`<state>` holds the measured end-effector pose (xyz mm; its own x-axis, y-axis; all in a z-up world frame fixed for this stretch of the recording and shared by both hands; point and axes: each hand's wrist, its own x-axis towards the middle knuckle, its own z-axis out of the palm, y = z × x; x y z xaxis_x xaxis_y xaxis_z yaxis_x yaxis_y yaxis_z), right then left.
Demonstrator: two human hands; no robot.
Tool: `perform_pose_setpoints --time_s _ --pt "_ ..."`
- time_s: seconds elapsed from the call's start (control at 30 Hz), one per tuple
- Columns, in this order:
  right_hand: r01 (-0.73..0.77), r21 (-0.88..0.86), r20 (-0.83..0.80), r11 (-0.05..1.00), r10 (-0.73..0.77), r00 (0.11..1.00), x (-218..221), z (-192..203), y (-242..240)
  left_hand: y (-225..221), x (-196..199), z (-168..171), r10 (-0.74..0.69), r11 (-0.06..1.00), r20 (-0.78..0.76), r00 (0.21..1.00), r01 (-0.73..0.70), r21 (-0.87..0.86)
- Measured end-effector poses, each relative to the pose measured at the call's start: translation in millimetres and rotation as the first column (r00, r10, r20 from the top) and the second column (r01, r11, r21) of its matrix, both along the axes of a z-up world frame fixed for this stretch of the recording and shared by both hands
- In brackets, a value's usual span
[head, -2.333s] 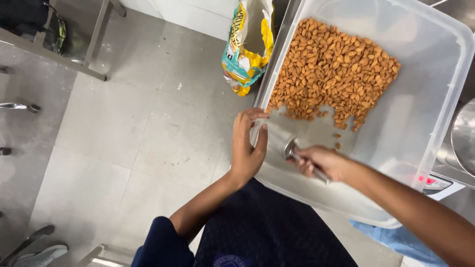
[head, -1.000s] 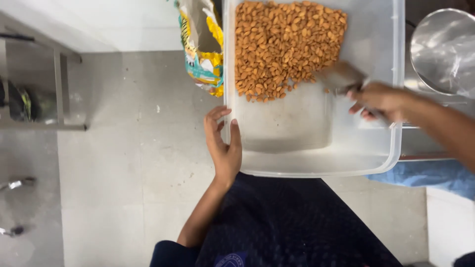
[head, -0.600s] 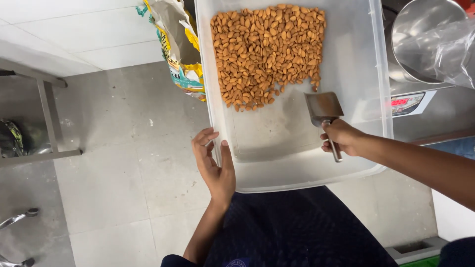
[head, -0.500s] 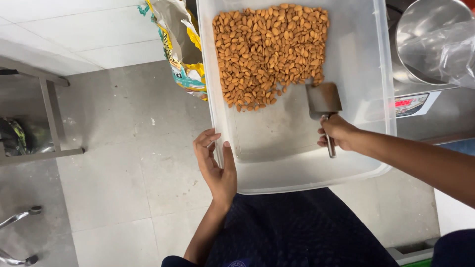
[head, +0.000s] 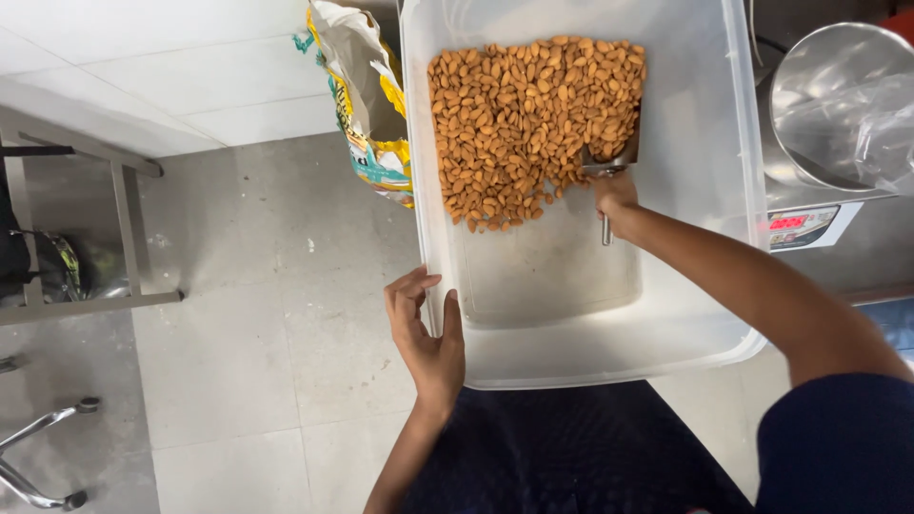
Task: Scooping almonds from a large container into plastic bags and weighing them on a digital scale.
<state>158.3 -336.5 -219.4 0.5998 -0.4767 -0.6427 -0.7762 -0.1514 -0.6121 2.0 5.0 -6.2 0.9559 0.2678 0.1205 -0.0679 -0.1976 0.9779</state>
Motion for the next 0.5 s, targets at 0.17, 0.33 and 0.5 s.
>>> perform_pose_setpoints --time_s 0.17,0.33,0.5 --pt "0.052 0.101 0.193 0.994 -0.07 0.979 14 -16 -7 1 1 5 -0.002 0.994 -0.005 1.0 0.002 0.107" --pt "0.086 0.118 0.286 0.989 -0.117 0.951 7 -8 0 1 4 4 -0.003 0.993 0.005 1.0 0.003 0.121" --pt "0.145 0.282 0.305 0.948 -0.232 0.924 -16 12 18 1 2 4 -0.015 0.992 0.012 1.0 0.013 0.127"
